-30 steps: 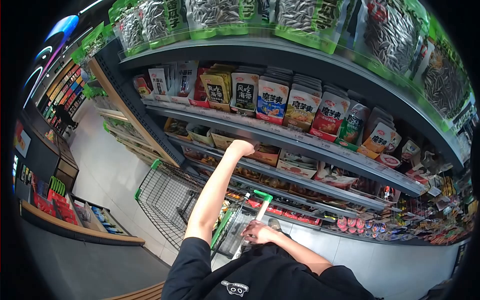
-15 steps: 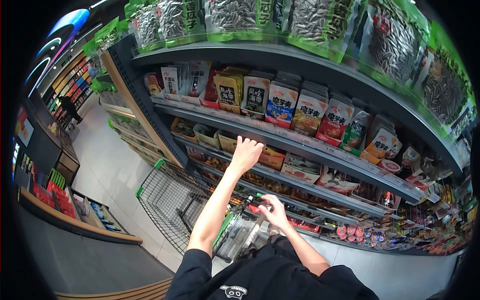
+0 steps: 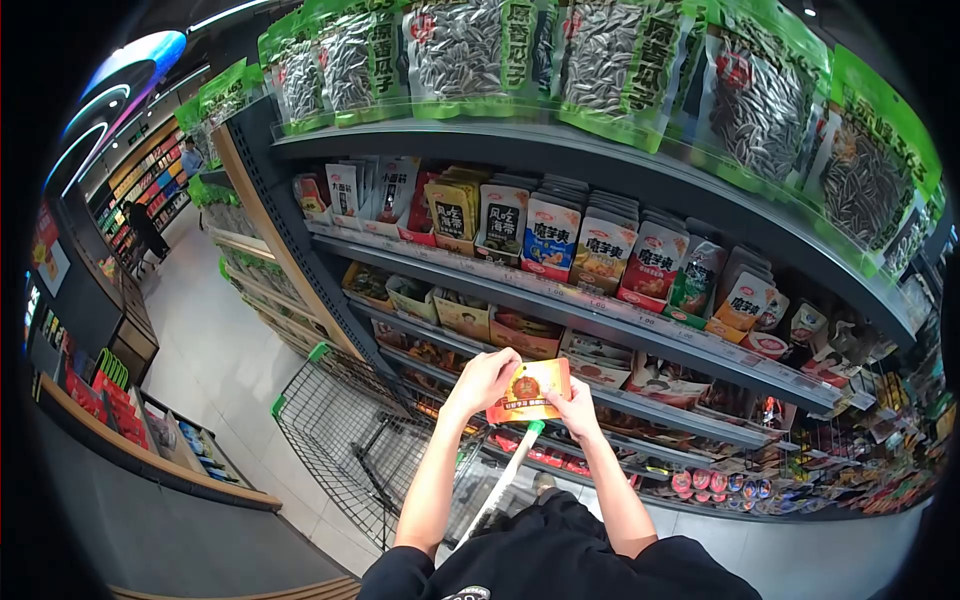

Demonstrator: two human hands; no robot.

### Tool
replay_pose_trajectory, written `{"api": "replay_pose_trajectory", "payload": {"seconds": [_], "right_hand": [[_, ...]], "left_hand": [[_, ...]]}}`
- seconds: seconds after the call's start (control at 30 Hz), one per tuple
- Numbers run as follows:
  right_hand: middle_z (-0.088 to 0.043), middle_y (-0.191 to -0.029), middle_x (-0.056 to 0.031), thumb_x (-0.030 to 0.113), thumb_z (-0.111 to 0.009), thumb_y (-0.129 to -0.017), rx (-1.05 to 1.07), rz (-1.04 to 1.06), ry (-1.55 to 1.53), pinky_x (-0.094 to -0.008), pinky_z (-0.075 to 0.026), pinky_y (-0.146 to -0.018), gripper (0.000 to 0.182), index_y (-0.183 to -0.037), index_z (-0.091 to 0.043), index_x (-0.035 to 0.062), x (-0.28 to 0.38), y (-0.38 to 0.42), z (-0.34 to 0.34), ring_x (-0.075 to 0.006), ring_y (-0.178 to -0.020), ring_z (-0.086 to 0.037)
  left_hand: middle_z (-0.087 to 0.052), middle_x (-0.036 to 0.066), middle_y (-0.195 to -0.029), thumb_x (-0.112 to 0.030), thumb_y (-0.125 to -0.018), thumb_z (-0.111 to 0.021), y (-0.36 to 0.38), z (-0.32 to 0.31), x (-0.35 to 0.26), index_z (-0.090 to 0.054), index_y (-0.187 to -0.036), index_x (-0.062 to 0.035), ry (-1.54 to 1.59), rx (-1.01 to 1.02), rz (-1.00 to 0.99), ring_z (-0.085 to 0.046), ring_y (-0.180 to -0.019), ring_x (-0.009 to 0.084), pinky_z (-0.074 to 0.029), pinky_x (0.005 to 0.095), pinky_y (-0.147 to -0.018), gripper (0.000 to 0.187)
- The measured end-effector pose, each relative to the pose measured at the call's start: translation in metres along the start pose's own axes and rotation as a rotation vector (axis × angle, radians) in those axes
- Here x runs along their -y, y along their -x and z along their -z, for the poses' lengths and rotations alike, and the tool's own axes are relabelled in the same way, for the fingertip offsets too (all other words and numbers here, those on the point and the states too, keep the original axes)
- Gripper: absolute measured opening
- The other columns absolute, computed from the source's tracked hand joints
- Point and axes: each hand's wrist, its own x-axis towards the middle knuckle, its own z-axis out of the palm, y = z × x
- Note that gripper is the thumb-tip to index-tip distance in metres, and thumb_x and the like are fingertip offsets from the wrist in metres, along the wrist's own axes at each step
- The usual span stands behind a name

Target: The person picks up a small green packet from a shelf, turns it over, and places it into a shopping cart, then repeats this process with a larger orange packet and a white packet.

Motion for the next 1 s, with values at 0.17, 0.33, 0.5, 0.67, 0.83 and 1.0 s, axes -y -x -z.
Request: {"api": "replay_pose_trajectory", "payload": {"seconds": [0.17, 0.33, 0.5, 0.67, 0.83, 1.0], "right_hand": [[-0.067, -0.097, -0.0054, 0.012, -0.064, -0.091, -0.009, -0.138, -0.174, -0.0260, -0.050, -0.077, 0.022, -0.108, -0.063, -0.0022, -0.022, 0.009, -0.009, -0.0094, -0.084, -0.061], [-0.067, -0.100, -0.0053, 0.012, -0.061, -0.093, -0.039, -0.106, -0.117, -0.0283, -0.049, -0.082, 0.022, -0.109, -0.062, -0.0022, -0.026, 0.008, -0.006, -0.0104, -0.089, -0.061], [-0.067, -0.097, -0.0053, 0.022, -0.057, -0.096, -0.041, -0.104, -0.092, -0.0264, -0.049, -0.078, 0.027, -0.107, -0.063, -0.0022, -0.032, 0.006, -0.008, -0.0089, -0.086, -0.060], [-0.067, -0.097, -0.0050, 0.030, -0.053, -0.099, -0.040, -0.136, -0.174, -0.0272, -0.049, -0.080, 0.035, -0.108, -0.063, -0.0019, -0.034, 0.003, -0.008, -0.0095, -0.087, -0.061], [-0.067, -0.098, -0.0055, 0.029, -0.050, -0.100, -0.035, -0.150, -0.181, -0.0277, -0.049, -0.080, 0.035, -0.108, -0.063, -0.0020, -0.029, 0.006, -0.005, -0.0102, -0.088, -0.061], [-0.068, -0.098, -0.0059, 0.025, -0.048, -0.101, -0.142, -0.119, -0.210, -0.0279, -0.049, -0.080, 0.033, -0.108, -0.063, -0.0025, -0.025, 0.007, -0.006, -0.0104, -0.088, -0.061]], "left_hand": [[-0.066, 0.005, -0.083, -0.007, -0.090, -0.060, 0.022, -0.012, 0.025, -0.058, -0.109, -0.0014, 0.437, -0.119, 0.244, -0.061, -0.070, 0.0121, -0.048, 0.0254, -0.063, 0.020], [-0.065, 0.007, -0.106, -0.010, -0.090, -0.062, 0.069, -0.038, 0.045, -0.051, -0.127, -0.0001, 0.899, -0.297, 0.457, -0.061, -0.093, 0.0109, -0.050, 0.0246, -0.080, 0.039], [-0.067, 0.006, -0.096, -0.019, -0.094, -0.059, 0.089, -0.064, 0.046, -0.061, -0.114, 0.0025, 1.091, -0.216, 0.552, -0.065, -0.082, 0.0128, -0.058, 0.0296, -0.070, 0.029], [-0.068, 0.006, -0.091, -0.019, -0.095, -0.059, 0.089, -0.070, 0.055, -0.063, -0.110, 0.0025, 1.039, -0.250, 0.535, -0.065, -0.078, 0.0114, -0.058, 0.0286, -0.069, 0.027], [-0.068, 0.007, -0.093, -0.018, -0.095, -0.058, 0.089, -0.076, 0.055, -0.061, -0.112, 0.0031, 1.021, -0.260, 0.530, -0.065, -0.079, 0.0117, -0.057, 0.0285, -0.069, 0.027], [-0.053, 0.021, -0.128, -0.014, -0.086, -0.065, 0.074, -0.067, 0.009, -0.040, -0.137, -0.0031, 0.270, -0.589, 0.351, -0.054, -0.116, 0.0350, -0.043, 0.0399, -0.099, 0.058]]}}
